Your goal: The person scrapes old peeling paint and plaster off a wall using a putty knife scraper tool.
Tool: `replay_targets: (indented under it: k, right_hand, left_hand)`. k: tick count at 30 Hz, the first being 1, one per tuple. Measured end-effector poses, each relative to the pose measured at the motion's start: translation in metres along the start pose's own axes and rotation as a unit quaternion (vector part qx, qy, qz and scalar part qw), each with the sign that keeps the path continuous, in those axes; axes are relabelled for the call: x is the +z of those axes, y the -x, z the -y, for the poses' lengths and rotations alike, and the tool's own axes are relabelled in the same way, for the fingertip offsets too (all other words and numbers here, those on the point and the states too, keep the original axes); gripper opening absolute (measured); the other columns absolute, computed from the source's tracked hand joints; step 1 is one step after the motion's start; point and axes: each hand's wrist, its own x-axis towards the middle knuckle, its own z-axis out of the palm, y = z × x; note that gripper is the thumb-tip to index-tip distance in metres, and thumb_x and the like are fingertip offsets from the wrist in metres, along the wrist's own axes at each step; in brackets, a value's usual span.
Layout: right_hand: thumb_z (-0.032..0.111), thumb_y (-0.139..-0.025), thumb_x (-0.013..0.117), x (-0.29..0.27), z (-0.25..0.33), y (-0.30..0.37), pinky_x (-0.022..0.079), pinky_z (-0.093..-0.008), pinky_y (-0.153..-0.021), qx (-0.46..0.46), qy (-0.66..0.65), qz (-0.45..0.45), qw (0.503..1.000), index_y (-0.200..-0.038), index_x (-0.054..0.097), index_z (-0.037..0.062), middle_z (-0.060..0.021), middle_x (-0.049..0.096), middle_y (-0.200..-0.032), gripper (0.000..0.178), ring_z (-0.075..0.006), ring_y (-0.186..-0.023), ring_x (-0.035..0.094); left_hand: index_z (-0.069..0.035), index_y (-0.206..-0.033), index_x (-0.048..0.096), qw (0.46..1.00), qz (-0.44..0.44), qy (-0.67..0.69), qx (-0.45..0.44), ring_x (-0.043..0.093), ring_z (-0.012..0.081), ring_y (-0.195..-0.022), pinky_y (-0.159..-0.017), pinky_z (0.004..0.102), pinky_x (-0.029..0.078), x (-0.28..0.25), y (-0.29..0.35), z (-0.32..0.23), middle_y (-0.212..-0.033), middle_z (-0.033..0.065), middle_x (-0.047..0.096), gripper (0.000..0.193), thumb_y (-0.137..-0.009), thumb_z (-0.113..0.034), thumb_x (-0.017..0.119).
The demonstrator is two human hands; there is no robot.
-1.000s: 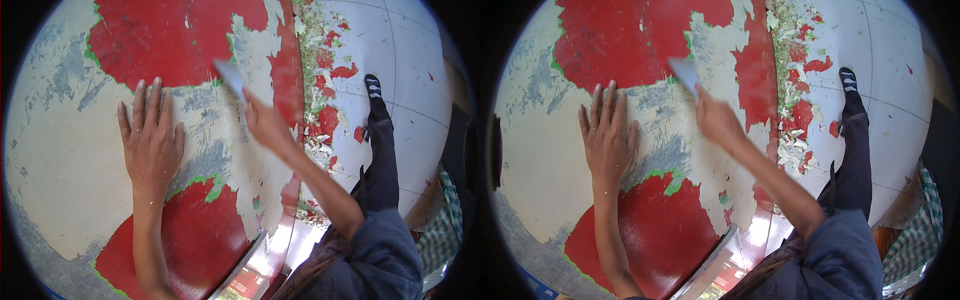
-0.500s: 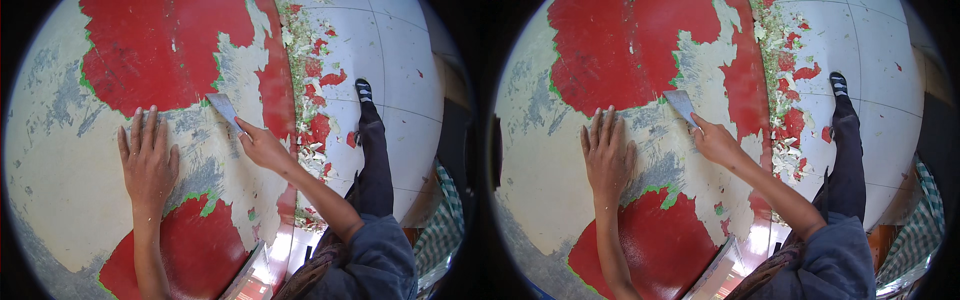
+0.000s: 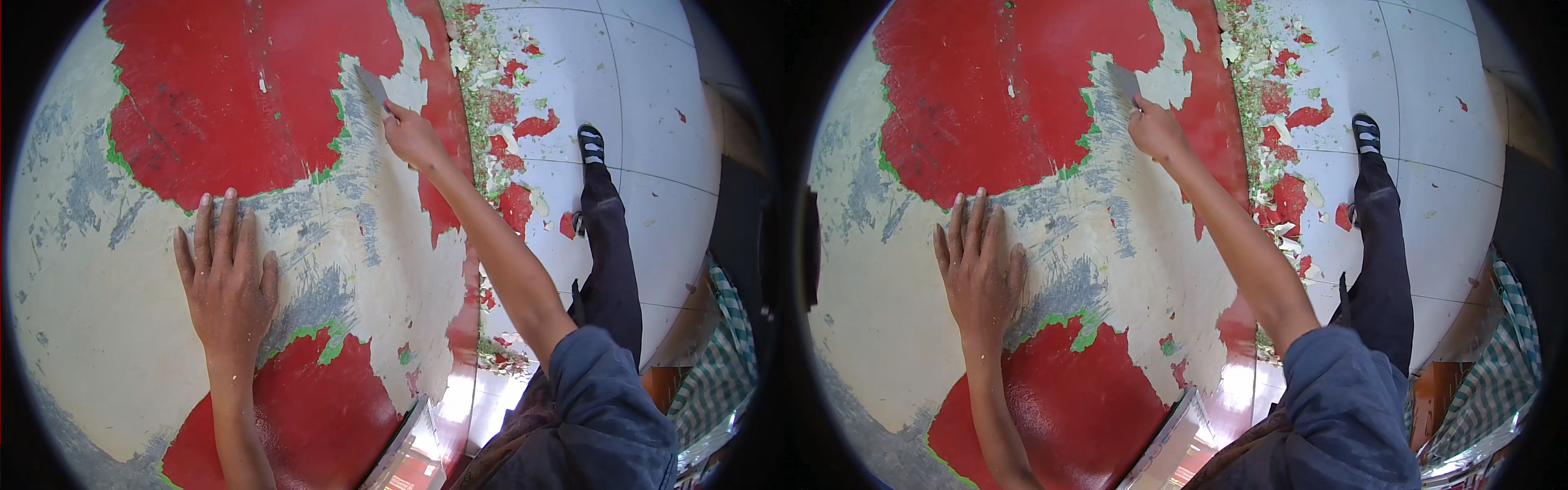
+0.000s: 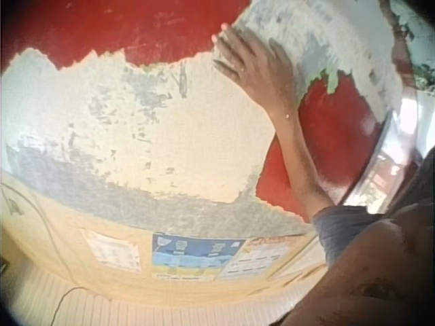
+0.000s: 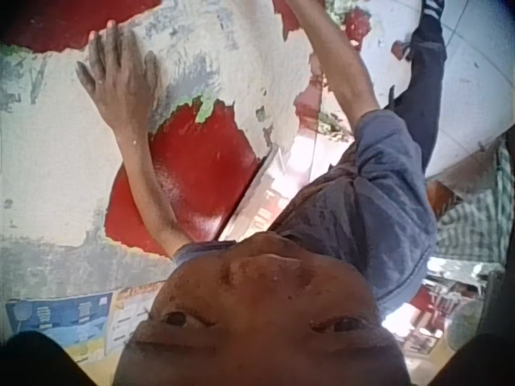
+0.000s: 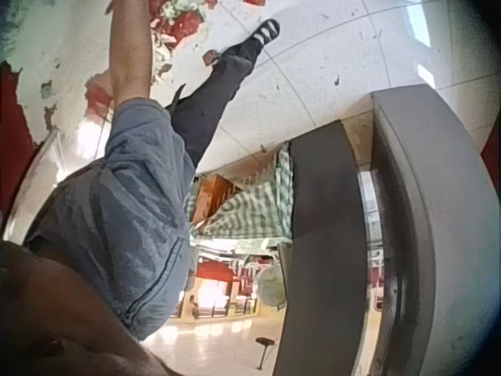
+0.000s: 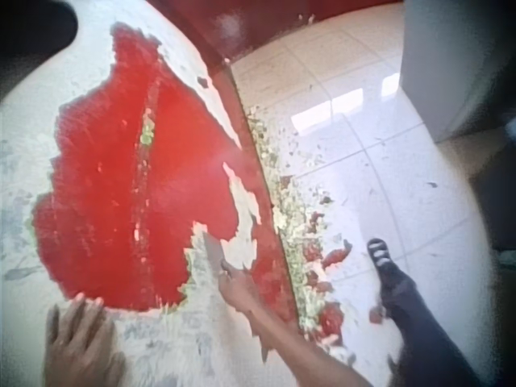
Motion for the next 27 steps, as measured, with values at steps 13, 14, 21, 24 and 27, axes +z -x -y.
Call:
replay_targets:
  k: [13,14,21,24,27]
  right_hand:
    - [0.031,-0.092,0.042,0.020,-0.038,-0.014,0.053,-0.0426,-0.070,-0.154,0.060,-0.013,0.986,-0.132,0.049,0.0092,-0.0253,0.065,-0.089,0.046,-0.0369,-0.073,0.065]
    - [0.031,-0.092,0.043,0.020,-0.037,-0.013,0.052,-0.0444,-0.076,-0.130,0.057,-0.011,0.990,-0.132,0.050,0.0096,-0.0270,0.064,-0.092,0.046,-0.0403,-0.082,0.065]
    - [0.030,-0.095,0.044,0.000,0.006,0.001,0.049,-0.0401,-0.074,-0.064,0.087,0.054,0.993,-0.134,0.047,0.0081,-0.0230,0.065,-0.086,0.045,-0.0323,-0.080,0.066]
    - [0.031,-0.095,0.044,-0.004,0.012,-0.016,0.049,-0.0394,-0.071,-0.054,0.087,0.026,0.994,-0.133,0.048,0.0076,-0.0233,0.064,-0.083,0.045,-0.0298,-0.076,0.066]
    - [0.028,-0.096,0.044,-0.005,0.023,-0.035,0.048,-0.0394,-0.070,-0.037,0.034,0.008,0.999,-0.132,0.049,0.0056,-0.0245,0.064,-0.086,0.043,-0.0283,-0.078,0.066]
  left_hand:
    - [-0.012,-0.123,0.058,0.998,0.053,0.024,-0.029,0.029,0.0240,-0.137,-0.115,0.0463,0.014,-0.005,0.001,0.004,-0.143,0.0015,0.042,0.043,-0.082,-0.028,0.062]
    - [-0.013,-0.122,0.059,0.998,0.054,0.027,-0.031,0.030,0.0244,-0.137,-0.115,0.0467,0.014,-0.004,0.000,0.004,-0.142,0.0016,0.043,0.042,-0.083,-0.028,0.061]
    - [-0.014,-0.120,0.061,0.998,0.051,0.032,-0.033,0.034,0.0243,-0.135,-0.115,0.0479,0.011,-0.001,0.003,0.006,-0.140,0.0018,0.047,0.039,-0.085,-0.029,0.057]
    - [-0.014,-0.121,0.060,0.996,0.066,0.040,-0.035,0.035,0.0251,-0.135,-0.115,0.0483,0.011,-0.001,-0.001,0.002,-0.140,0.0023,0.047,0.039,-0.085,-0.029,0.057]
    - [-0.014,-0.121,0.060,0.996,0.073,0.036,-0.040,0.036,0.0263,-0.134,-0.115,0.0486,0.010,0.000,-0.004,0.001,-0.140,0.0030,0.047,0.039,-0.085,-0.029,0.057]
